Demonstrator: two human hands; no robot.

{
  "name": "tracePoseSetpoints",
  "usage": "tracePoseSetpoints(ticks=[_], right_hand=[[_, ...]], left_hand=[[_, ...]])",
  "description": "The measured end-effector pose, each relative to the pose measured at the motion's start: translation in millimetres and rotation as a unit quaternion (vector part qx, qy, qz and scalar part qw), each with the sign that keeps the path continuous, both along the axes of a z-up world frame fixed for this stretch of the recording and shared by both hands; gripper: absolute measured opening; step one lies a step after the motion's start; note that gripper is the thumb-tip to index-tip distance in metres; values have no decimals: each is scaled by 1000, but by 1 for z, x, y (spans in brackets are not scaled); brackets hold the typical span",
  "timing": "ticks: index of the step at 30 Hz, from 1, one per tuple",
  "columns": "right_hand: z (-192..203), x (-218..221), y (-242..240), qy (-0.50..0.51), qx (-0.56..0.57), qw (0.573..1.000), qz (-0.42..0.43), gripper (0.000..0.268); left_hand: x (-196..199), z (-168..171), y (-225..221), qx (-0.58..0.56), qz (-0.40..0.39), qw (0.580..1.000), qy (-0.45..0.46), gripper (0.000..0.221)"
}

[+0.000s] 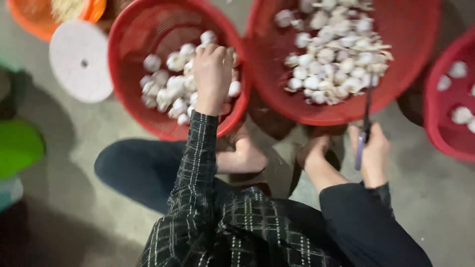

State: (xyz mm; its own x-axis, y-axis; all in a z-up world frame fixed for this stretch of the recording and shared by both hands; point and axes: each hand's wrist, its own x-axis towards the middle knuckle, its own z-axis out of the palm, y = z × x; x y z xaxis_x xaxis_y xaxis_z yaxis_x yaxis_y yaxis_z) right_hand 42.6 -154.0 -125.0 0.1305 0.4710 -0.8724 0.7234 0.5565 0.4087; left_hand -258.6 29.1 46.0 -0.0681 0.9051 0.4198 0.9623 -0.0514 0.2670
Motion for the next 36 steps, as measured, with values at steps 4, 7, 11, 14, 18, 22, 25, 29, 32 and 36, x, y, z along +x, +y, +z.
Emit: tracePoseSetpoints(ticks=[4, 7, 11, 14, 18, 22, 25, 29, 32, 36], right_hand=[[21, -4, 11, 45, -82, 996, -6, 42], [110, 52, 36, 294, 154, 906, -262, 33], [169, 102, 47, 451, 371, 655, -479, 44], [170, 105, 50, 454, 375, 656, -472, 40], [164, 109, 56, 469, 409, 681, -387, 48], [154, 107, 59, 447, 395, 725, -345, 64], [159, 103, 67, 420, 351, 743, -384, 65], [154, 102, 67, 391, 291, 759, -432, 67], [153, 97, 59, 408, 312, 754, -409, 54], [152, 97, 56, 410, 313, 755, -404, 54]], left_hand=[[66, -56, 61, -61, -140, 980, -129, 12], [106, -123, 118, -103, -160, 979, -71, 27], [139, -183, 171, -175, -207, 961, -55, 44], [149, -205, 179, -164, -204, 952, -159, 33], [154, -168, 154, -207, -194, 926, -251, 46], [166, -109, 95, -381, -202, 757, -490, 44], [179, -103, 44, -381, -227, 713, -544, 46], [191, -104, 5, -421, -237, 732, -481, 48], [193, -104, -6, -451, -217, 772, -391, 50], [179, -118, -3, -434, -227, 762, -424, 54]])
